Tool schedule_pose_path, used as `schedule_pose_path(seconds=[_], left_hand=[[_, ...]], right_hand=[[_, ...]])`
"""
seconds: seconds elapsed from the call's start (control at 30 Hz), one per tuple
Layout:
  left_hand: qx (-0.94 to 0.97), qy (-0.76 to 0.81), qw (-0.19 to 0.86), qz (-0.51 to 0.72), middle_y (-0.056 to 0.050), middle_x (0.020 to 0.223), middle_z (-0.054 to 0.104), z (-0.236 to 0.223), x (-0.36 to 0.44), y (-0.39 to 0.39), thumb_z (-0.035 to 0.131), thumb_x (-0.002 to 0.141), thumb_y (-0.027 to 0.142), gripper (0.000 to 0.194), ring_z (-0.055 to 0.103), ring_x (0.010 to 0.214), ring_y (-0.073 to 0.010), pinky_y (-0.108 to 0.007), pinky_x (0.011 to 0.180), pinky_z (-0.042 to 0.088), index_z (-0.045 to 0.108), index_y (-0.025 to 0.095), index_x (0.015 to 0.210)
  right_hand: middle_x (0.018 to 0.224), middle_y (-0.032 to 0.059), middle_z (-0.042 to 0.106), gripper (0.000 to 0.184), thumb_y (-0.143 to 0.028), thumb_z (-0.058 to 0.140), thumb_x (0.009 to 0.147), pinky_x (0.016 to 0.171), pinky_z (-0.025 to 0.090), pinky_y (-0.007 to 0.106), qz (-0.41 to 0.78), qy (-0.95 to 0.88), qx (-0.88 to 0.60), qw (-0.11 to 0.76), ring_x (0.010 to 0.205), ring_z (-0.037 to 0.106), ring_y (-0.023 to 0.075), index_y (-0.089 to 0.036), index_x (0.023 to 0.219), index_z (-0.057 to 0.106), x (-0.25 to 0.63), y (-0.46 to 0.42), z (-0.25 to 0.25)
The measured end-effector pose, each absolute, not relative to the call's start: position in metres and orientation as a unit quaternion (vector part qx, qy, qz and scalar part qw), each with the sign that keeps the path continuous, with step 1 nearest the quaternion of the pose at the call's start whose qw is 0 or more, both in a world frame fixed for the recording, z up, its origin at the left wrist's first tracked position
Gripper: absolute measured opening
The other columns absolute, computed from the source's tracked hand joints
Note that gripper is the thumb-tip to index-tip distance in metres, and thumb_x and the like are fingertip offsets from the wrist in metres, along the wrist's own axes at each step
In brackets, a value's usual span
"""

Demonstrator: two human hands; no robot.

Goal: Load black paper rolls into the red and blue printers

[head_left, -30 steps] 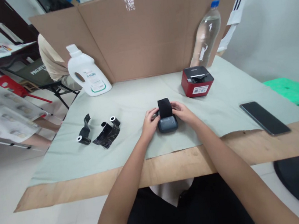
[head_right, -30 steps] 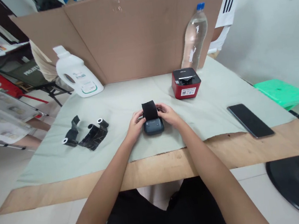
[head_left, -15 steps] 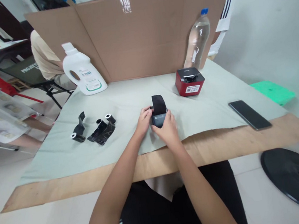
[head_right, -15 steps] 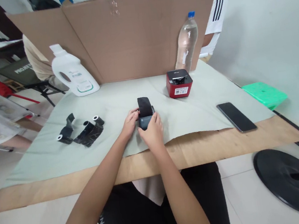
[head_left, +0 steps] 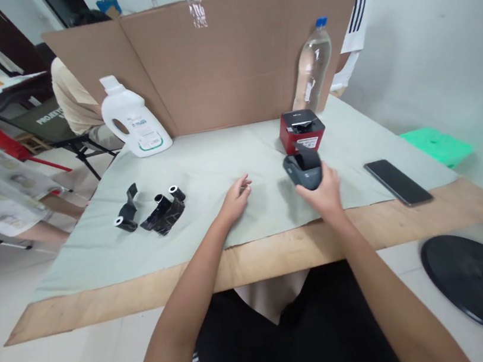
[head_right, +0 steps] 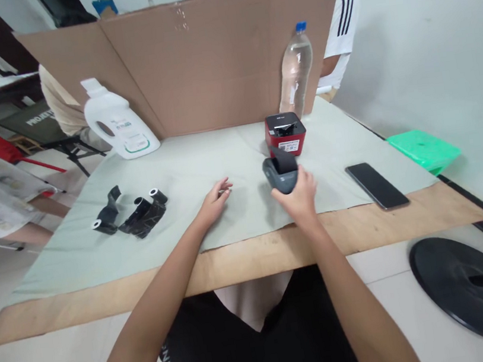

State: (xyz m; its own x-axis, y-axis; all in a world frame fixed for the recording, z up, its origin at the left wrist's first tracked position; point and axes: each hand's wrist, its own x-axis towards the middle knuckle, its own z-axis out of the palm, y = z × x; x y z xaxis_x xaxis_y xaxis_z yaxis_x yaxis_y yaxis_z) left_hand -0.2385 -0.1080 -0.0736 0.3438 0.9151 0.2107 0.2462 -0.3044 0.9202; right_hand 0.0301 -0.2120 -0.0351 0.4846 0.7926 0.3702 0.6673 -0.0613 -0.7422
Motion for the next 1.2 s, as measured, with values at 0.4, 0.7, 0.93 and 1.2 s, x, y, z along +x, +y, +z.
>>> schedule_pose_path(seconds=[0.4, 0.7, 0.93, 1.2], left_hand=[[0.782, 0.421, 0.336, 0.313, -0.011, 0.136, 0.077, -0.062, -0.244, -0.117, 0.061, 0.097, 0.027, 0.052, 0.068, 0.132, -0.0276, -0.050, 0.124, 0.049, 0.065, 0.022, 0.149], [0.812, 0.409, 0.301, 0.287, -0.012, 0.135, 0.077, -0.056, -0.243, -0.120, 0.063, 0.095, 0.028, 0.049, 0.066, 0.132, -0.0307, -0.052, 0.122, 0.047, 0.069, 0.022, 0.144], [0.728, 0.430, 0.375, 0.380, -0.014, 0.137, 0.076, -0.045, -0.237, -0.124, 0.063, 0.095, 0.033, 0.041, 0.068, 0.133, -0.0298, -0.050, 0.118, 0.051, 0.072, 0.022, 0.133], [0.574, 0.413, 0.510, 0.491, -0.016, 0.143, 0.073, 0.003, -0.110, -0.039, 0.068, 0.092, 0.022, 0.031, 0.066, 0.140, -0.0294, -0.046, 0.124, 0.046, 0.071, 0.018, 0.123]], right_hand=[[0.143, 0.0245, 0.051, 0.103, -0.053, 0.075, 0.059, 0.118, 0.035, 0.069, 0.016, -0.444, -0.815, 0.371, 0.132, 0.045, 0.0495, -0.010, 0.150, 0.050, 0.147, -0.194, -0.058], [0.148, 0.0266, 0.049, 0.107, -0.054, 0.072, 0.059, 0.118, 0.034, 0.071, 0.029, -0.425, -0.826, 0.370, 0.136, 0.045, 0.0527, -0.008, 0.153, 0.047, 0.148, -0.193, -0.058], [0.175, 0.0280, 0.024, 0.113, -0.057, 0.069, 0.079, 0.126, 0.025, 0.078, -0.101, -0.461, -0.732, 0.491, 0.162, 0.026, 0.0521, -0.015, 0.172, 0.019, 0.114, -0.222, 0.000], [0.149, 0.0154, 0.056, 0.054, -0.059, 0.043, 0.101, 0.119, 0.045, 0.071, 0.084, -0.386, -0.547, 0.738, 0.153, 0.050, 0.0379, -0.027, 0.144, 0.053, 0.116, -0.069, 0.004]])
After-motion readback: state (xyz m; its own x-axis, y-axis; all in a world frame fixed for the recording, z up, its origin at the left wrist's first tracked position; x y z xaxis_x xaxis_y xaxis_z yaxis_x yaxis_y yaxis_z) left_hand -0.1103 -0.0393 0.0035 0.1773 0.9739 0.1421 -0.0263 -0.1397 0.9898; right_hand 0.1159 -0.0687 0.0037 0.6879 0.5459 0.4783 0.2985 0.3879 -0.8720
